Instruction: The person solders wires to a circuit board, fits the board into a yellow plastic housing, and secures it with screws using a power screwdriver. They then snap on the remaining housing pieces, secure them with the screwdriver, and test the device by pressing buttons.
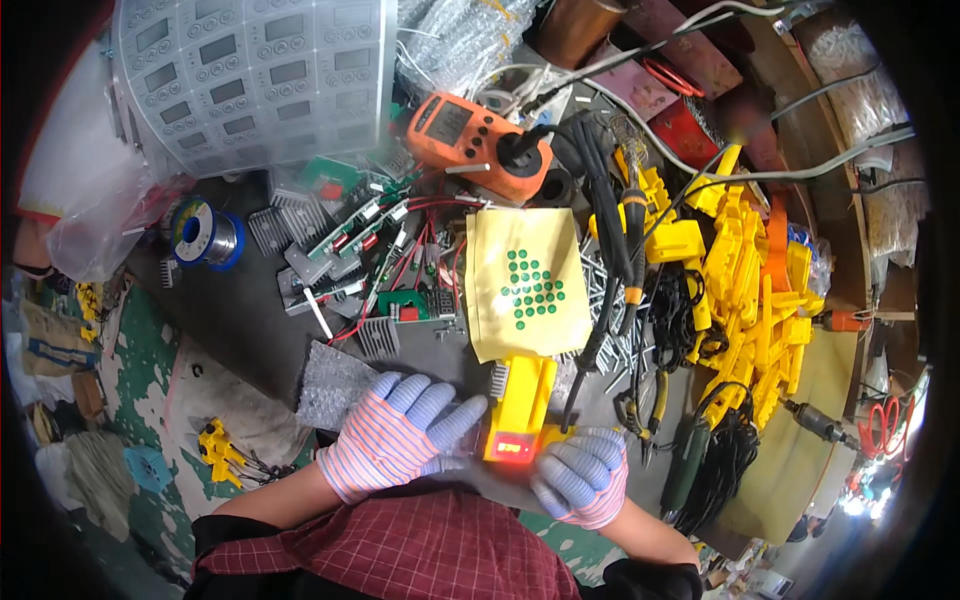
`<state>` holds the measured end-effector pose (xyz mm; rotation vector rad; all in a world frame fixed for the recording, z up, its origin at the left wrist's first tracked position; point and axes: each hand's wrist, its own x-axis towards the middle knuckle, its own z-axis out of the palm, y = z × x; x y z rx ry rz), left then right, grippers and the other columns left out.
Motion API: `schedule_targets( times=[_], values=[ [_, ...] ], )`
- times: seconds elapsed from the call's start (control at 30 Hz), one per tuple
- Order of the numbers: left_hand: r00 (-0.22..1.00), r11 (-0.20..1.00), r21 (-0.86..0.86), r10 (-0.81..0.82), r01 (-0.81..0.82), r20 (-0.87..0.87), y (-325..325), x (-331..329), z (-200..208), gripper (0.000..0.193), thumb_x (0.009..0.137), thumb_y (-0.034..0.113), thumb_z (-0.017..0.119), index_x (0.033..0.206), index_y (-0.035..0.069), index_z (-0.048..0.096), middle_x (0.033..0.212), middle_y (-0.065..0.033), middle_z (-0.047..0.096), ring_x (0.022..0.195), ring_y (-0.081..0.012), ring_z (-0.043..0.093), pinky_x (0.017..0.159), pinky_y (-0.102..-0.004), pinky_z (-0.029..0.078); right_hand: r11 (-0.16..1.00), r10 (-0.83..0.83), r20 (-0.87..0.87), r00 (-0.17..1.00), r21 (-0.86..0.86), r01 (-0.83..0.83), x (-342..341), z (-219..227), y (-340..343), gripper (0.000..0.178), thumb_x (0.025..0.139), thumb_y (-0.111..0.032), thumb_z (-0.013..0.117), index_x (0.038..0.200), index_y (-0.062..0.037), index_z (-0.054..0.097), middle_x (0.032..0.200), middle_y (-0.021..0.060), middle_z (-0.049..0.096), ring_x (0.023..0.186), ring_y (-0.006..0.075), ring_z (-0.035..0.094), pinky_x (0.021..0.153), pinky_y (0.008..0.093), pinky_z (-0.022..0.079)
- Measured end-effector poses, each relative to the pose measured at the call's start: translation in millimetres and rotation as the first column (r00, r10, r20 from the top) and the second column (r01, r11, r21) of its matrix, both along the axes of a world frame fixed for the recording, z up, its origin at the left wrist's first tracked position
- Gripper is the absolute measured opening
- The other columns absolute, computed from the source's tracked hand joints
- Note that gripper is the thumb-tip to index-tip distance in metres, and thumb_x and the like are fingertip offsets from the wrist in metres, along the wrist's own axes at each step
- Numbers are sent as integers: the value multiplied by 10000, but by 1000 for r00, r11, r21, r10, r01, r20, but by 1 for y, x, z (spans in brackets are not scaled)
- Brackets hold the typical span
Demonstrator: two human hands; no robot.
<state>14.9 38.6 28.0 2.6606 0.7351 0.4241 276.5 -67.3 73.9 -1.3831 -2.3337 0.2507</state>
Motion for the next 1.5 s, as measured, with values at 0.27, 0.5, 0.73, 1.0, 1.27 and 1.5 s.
schedule_targets(
  times=[0.27,0.5,0.73,1.0,1.27,1.5],
  values=[
    [999,999,24,35,-34,-33,-2,1,-9,699,850,650,547,1342,156,591,1156,-106,546,1071,-320,508,968,-497,394,983,-178,30,983,-37,180,-9,1,9,426,715,-210,767,1125,-118,696,1088,71,622,929,271,596,808,418,467],
    [998,996,64,60,-60,6,-5,0,-19,749,833,703,529,1350,164,595,1166,-106,562,1082,-319,518,976,-490,393,991,-115,225,968,-39,127,-18,4,7,472,698,-256,783,1162,-213,709,1073,37,597,925,250,572,813,406,439],
    [999,998,24,54,-54,4,-9,-2,-18,758,812,674,571,1370,161,577,1209,-110,562,1118,-325,509,1001,-498,385,993,-109,309,945,-7,117,-23,4,4,476,721,-296,777,1184,-213,704,1076,53,603,919,259,584,805,409,431],
    [995,996,87,-20,29,-101,7,-26,-11,797,736,593,683,1424,216,542,1278,-91,522,1156,-323,480,1022,-488,377,993,-94,382,919,-34,116,-22,9,6,473,731,-321,776,1187,-218,702,1065,72,626,887,257,597,769,400,420],
    [993,999,35,-37,41,-114,8,-27,-9,802,740,593,685,1431,213,535,1274,-85,532,1145,-320,491,1021,-483,382,997,-51,410,911,-32,70,-21,11,9,516,694,-322,792,1190,-215,698,1065,88,633,858,245,622,741,397,429],
    [991,998,38,-35,40,-126,9,-27,-11,789,746,605,674,1420,216,544,1335,-76,522,1182,-320,485,1041,-481,376,998,-37,391,920,-23,50,-21,11,12,526,680,-325,801,1184,-214,699,1062,106,634,852,252,641,720,396,437]
  ],
)
